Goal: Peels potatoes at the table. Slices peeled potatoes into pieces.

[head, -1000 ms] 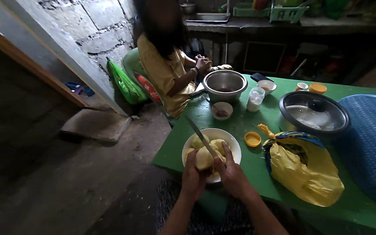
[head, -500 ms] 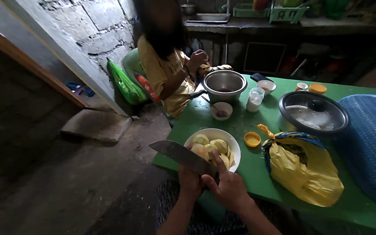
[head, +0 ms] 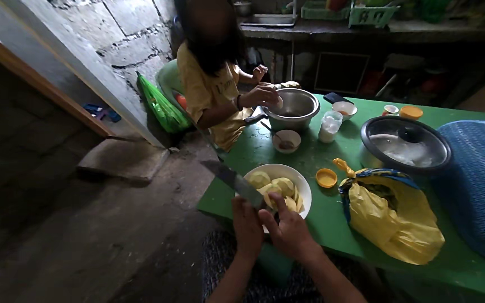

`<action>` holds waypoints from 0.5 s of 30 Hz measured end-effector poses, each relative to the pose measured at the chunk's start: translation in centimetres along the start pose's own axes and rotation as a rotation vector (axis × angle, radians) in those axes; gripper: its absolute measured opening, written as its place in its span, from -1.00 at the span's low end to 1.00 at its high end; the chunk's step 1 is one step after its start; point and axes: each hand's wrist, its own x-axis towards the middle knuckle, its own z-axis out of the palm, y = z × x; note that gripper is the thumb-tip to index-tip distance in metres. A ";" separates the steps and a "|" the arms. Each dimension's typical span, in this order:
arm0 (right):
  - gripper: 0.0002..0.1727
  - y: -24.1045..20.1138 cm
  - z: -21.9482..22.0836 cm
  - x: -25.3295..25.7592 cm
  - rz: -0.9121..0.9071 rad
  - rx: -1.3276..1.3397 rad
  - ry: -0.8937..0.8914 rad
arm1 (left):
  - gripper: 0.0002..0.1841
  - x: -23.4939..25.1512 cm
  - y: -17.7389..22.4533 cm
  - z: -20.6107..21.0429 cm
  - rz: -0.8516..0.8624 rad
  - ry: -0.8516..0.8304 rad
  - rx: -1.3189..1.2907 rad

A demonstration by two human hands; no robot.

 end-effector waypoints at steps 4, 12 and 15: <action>-0.30 0.3 -1.2 1.8 0.135 0.161 -0.049 | -0.52 -1.7 -0.5 0.1 0.201 -0.059 0.148; -0.19 1.7 -1.5 1.3 0.175 0.294 -0.103 | -0.54 0.6 0.4 -0.7 -0.586 0.003 -0.490; -0.20 1.9 -0.7 0.5 0.103 0.370 -0.128 | -0.54 1.2 0.5 -0.8 -0.544 -0.003 -0.491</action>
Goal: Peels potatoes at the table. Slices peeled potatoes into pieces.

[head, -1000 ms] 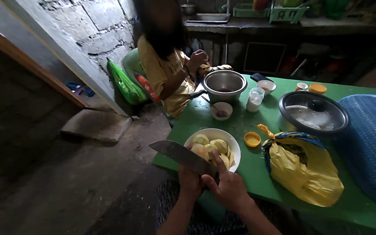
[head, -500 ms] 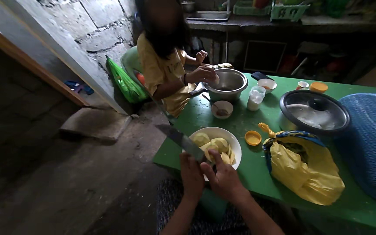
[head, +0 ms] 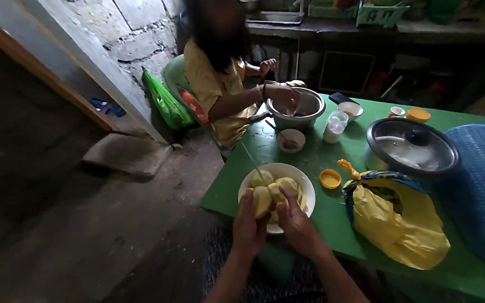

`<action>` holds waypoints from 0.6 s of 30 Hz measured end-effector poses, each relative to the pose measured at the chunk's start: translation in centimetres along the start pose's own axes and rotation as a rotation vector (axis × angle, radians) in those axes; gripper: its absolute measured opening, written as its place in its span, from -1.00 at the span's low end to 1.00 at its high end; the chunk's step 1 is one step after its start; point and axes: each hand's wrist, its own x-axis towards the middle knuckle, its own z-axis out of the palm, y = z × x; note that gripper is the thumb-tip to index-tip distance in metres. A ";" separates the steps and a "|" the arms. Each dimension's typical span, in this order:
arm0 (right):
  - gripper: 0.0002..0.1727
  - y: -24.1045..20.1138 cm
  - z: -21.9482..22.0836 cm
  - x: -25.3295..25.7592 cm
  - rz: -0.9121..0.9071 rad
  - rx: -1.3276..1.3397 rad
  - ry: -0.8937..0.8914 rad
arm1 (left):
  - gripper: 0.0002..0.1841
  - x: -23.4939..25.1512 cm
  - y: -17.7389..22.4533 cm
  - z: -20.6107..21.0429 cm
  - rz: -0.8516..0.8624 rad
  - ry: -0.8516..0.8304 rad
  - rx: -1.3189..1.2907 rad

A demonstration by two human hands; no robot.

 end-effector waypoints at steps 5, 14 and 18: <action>-0.22 -0.4 0.6 -1.0 -0.130 -0.063 0.021 | -0.63 0.3 0.4 0.4 0.010 0.045 -0.021; -0.05 -0.3 1.5 -2.3 -0.333 -0.508 0.202 | -0.67 -0.2 0.2 -0.2 0.131 -0.039 -0.043; -0.06 -0.1 2.0 -2.1 -0.355 -0.561 0.264 | -0.65 -0.2 -0.5 -0.5 0.218 -0.024 0.033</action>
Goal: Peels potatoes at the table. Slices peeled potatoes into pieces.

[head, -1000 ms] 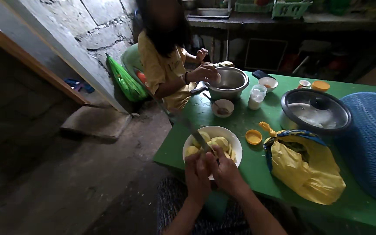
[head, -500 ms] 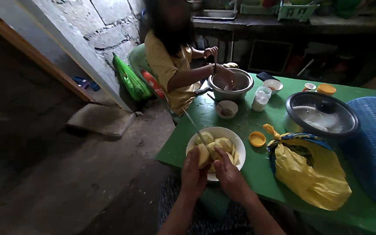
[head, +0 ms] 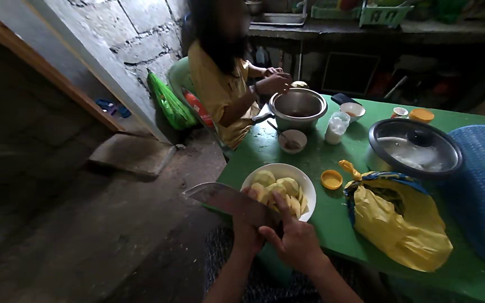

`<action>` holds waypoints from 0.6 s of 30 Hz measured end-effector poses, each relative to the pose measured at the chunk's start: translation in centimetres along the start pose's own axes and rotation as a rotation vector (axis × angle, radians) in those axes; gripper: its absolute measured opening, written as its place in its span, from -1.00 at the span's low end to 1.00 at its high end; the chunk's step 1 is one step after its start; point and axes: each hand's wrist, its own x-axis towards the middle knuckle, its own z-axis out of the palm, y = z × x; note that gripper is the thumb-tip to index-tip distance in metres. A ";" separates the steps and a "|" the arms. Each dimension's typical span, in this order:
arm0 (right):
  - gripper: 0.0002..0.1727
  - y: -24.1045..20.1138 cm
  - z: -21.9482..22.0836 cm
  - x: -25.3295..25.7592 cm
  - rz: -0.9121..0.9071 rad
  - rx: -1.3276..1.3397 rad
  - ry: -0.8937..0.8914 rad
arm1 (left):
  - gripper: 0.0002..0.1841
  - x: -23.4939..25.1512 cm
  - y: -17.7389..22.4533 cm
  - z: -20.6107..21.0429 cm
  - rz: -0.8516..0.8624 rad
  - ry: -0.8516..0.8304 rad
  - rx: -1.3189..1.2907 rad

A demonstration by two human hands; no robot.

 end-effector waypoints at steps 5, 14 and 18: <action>-0.14 0.3 -0.4 1.0 0.116 0.205 -0.118 | -0.64 -0.8 -0.2 1.2 0.049 0.046 0.151; -0.31 2.5 -1.7 4.2 0.377 0.550 -0.266 | -0.45 -2.6 -1.0 1.2 0.008 -0.091 0.274; -0.21 2.2 -1.7 3.0 0.349 0.461 -0.263 | -0.61 -0.4 0.1 1.1 -0.188 0.019 0.045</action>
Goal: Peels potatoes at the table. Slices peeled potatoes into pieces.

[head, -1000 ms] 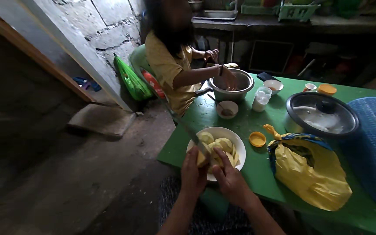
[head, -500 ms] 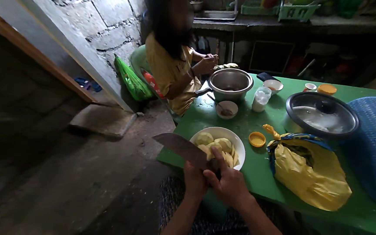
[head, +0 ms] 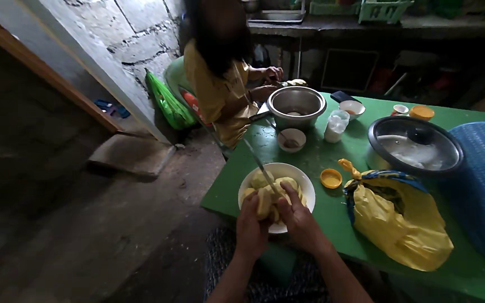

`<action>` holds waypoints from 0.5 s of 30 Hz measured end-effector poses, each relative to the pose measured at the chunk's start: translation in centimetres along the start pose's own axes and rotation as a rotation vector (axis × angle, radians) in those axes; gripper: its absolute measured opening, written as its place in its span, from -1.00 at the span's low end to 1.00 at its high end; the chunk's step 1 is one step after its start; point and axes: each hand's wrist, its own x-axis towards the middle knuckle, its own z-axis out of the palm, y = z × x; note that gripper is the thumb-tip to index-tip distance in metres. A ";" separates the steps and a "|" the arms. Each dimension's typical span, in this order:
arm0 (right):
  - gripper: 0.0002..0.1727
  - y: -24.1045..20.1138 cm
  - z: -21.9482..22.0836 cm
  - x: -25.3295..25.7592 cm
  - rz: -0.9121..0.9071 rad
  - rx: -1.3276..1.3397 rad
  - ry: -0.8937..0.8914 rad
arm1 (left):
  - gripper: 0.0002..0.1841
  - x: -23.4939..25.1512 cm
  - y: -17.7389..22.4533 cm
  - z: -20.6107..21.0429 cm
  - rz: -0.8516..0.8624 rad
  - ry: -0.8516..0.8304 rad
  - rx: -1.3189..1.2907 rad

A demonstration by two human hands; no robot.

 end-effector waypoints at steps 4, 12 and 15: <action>-0.13 0.0 1.0 -1.7 -0.095 -0.100 0.000 | -0.57 0.5 0.6 0.0 -0.015 -0.035 -0.137; -0.03 0.1 2.3 -3.2 -0.299 -0.417 0.180 | -0.61 0.5 -0.4 -0.3 0.156 -0.024 -0.076; -0.06 0.1 2.4 -2.9 -0.311 -0.434 0.211 | -0.62 0.2 -0.6 0.1 0.218 -0.002 0.020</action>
